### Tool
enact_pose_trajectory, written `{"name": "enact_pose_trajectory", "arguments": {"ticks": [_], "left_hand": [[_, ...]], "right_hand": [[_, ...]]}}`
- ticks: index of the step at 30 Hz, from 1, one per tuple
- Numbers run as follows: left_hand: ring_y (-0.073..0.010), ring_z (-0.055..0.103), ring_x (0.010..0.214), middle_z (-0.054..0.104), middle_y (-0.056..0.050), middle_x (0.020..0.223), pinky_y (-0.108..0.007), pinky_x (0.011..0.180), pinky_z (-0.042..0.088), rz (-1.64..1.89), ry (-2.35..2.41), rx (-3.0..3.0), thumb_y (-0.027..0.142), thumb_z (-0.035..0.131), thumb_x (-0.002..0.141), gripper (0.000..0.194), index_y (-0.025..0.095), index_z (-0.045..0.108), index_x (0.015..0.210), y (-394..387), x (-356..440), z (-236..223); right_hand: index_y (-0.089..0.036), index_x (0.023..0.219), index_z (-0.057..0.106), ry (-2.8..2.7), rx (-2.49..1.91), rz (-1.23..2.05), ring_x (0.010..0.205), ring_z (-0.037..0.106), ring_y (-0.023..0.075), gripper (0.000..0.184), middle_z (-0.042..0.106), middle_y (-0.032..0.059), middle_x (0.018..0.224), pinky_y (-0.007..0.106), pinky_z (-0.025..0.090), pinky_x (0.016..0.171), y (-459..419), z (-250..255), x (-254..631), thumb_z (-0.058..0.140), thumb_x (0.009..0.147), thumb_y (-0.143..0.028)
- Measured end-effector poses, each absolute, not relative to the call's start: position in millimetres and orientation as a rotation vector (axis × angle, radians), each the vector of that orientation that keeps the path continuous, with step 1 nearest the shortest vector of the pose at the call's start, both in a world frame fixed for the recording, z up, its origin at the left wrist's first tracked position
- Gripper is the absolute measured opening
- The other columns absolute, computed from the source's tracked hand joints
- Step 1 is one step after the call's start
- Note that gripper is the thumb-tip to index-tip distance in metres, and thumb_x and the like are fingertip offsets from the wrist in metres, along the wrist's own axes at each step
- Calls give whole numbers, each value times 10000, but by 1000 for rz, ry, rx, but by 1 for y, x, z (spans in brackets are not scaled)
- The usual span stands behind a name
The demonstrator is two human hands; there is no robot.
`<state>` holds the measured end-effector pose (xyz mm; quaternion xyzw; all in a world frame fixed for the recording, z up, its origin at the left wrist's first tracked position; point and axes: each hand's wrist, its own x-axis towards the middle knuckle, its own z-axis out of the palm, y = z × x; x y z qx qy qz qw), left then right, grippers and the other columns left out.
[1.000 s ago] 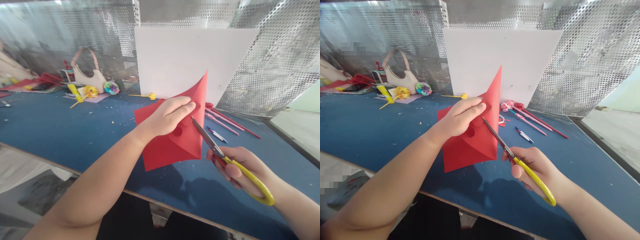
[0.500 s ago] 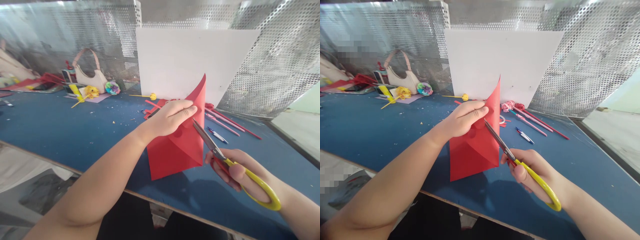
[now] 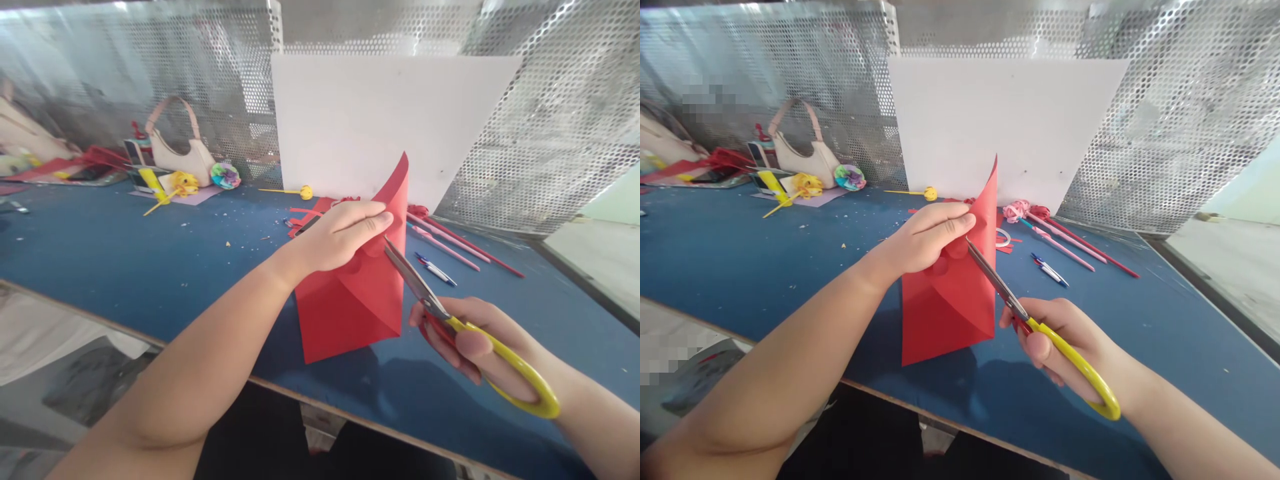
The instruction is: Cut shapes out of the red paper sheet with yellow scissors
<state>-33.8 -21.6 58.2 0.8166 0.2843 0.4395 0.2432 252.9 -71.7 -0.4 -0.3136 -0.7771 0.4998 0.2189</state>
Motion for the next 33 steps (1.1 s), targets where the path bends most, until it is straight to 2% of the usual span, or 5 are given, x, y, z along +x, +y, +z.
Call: {"name": "enact_pose_trajectory", "arguments": {"ticks": [8, 13, 24, 33], "left_hand": [[-135, 380, 658, 382, 29, 700, -348, 673, 314, 1226, 758, 2225, 399, 484, 1104, 412, 210, 412, 745, -23, -34, 59], [-139, 393, 665, 395, 23, 690, -351, 680, 325, 1170, 797, 2261, 417, 476, 1105, 453, 212, 351, 721, -24, -33, 60], [-133, 357, 662, 339, 30, 688, -344, 682, 308, 1143, 803, 2260, 326, 447, 1105, 419, 213, 318, 723, -28, -33, 64], [-136, 372, 671, 356, 29, 697, -344, 698, 316, 1154, 778, 2247, 355, 457, 1106, 427, 214, 326, 724, -26, -31, 62]], "right_hand": [[-186, 1156, 649, -2107, -882, 1438, 417, 394, 78, 830, 513, -50, 636, 228, 341, 412, -70, -4, 253, 507, 855, -947], [-186, 1143, 645, -2115, -931, 1429, 435, 399, 86, 838, 492, -52, 633, 223, 353, 403, -71, -3, 254, 513, 842, -956], [-177, 1166, 655, -2070, -961, 1466, 431, 399, 82, 839, 503, -46, 643, 223, 341, 404, -72, -2, 253, 538, 844, -943], [-182, 1177, 658, -2060, -989, 1471, 424, 405, 83, 860, 501, -51, 625, 212, 363, 380, -71, -5, 254, 549, 819, -956]]}}
